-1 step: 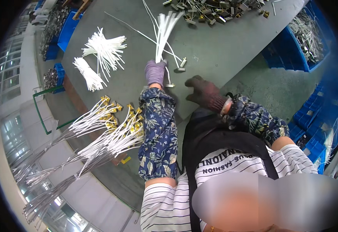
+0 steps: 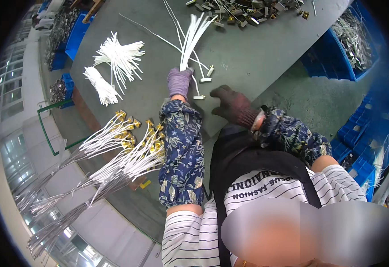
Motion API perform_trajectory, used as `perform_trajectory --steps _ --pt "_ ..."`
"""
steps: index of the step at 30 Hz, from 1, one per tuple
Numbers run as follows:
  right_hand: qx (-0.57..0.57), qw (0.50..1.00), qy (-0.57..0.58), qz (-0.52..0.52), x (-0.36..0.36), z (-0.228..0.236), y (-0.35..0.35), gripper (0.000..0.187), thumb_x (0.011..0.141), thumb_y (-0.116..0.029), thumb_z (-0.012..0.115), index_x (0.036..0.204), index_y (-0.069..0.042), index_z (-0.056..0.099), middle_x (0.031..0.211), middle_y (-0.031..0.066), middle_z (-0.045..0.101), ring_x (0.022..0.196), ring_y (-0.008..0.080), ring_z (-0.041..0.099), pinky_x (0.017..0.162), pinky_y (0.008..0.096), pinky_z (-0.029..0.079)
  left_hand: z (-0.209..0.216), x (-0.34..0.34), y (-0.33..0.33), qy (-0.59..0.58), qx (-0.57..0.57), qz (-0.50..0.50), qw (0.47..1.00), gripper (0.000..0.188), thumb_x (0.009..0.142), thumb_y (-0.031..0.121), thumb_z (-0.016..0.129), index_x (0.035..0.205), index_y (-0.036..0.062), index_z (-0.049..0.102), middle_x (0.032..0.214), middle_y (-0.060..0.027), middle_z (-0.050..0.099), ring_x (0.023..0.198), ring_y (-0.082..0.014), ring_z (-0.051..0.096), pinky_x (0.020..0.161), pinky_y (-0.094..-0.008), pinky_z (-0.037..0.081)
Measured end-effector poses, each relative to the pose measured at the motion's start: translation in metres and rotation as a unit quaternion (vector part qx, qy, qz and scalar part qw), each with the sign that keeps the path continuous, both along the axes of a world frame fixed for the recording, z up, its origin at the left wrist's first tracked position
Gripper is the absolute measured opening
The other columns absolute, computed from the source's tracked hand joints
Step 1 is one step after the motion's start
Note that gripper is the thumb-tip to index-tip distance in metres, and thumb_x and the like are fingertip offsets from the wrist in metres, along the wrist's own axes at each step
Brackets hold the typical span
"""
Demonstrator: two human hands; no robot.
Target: Bundling and organizing groups of white wires at a production table.
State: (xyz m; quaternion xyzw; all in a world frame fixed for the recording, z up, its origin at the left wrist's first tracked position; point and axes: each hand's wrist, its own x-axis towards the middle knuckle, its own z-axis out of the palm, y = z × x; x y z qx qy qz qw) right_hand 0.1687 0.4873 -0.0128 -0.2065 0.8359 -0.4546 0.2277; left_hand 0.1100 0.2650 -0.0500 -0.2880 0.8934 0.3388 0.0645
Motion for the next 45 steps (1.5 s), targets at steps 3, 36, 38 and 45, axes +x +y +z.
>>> perform_trajectory --steps 3,36,38,45 --pt "-0.032 0.996 0.073 -0.047 -0.002 -0.007 -0.016 0.045 0.071 -0.020 0.074 0.111 -0.010 0.056 0.106 0.0134 0.060 0.088 0.0319 0.062 0.075 0.0399 0.050 0.017 0.001 0.021 -0.006 0.214 0.072 0.974 0.029 0.076 0.027 0.072 0.073 -0.0004 0.064 0.055 -0.0059 0.057 0.044 -0.0151 0.052 0.044 -0.0301 0.042" --pt "0.051 0.965 0.204 -0.156 -0.144 0.026 -0.002 0.056 0.074 -0.032 0.073 0.120 -0.009 0.051 0.122 0.0138 0.054 0.104 0.0318 0.059 0.086 0.0425 0.047 0.050 0.024 0.022 0.186 0.410 0.170 0.877 0.027 0.090 0.030 0.062 0.084 0.0038 0.056 0.056 0.0005 0.045 0.044 -0.0096 0.040 0.040 -0.0232 0.030" --pt "0.125 0.962 0.218 -0.110 -0.184 0.009 -0.008 0.054 0.075 -0.031 0.072 0.120 -0.008 0.052 0.116 0.0138 0.057 0.101 0.0314 0.060 0.084 0.0416 0.048 0.037 0.019 0.020 0.181 0.474 0.156 0.847 0.028 0.092 0.031 0.059 0.089 0.0034 0.056 0.053 0.0017 0.039 0.042 -0.0097 0.035 0.039 -0.0246 0.027" --pt "-0.346 0.879 -0.237 -0.226 -0.151 0.009 0.048 0.037 0.075 -0.006 0.067 0.110 -0.004 0.056 0.074 0.0061 0.062 0.055 0.0114 0.054 0.049 0.0251 0.043 0.054 0.005 0.069 0.215 0.604 0.176 0.747 0.031 0.091 0.029 0.057 0.099 -0.0008 0.055 0.095 -0.0175 0.063 0.083 -0.0249 0.064 0.065 -0.0327 0.054"
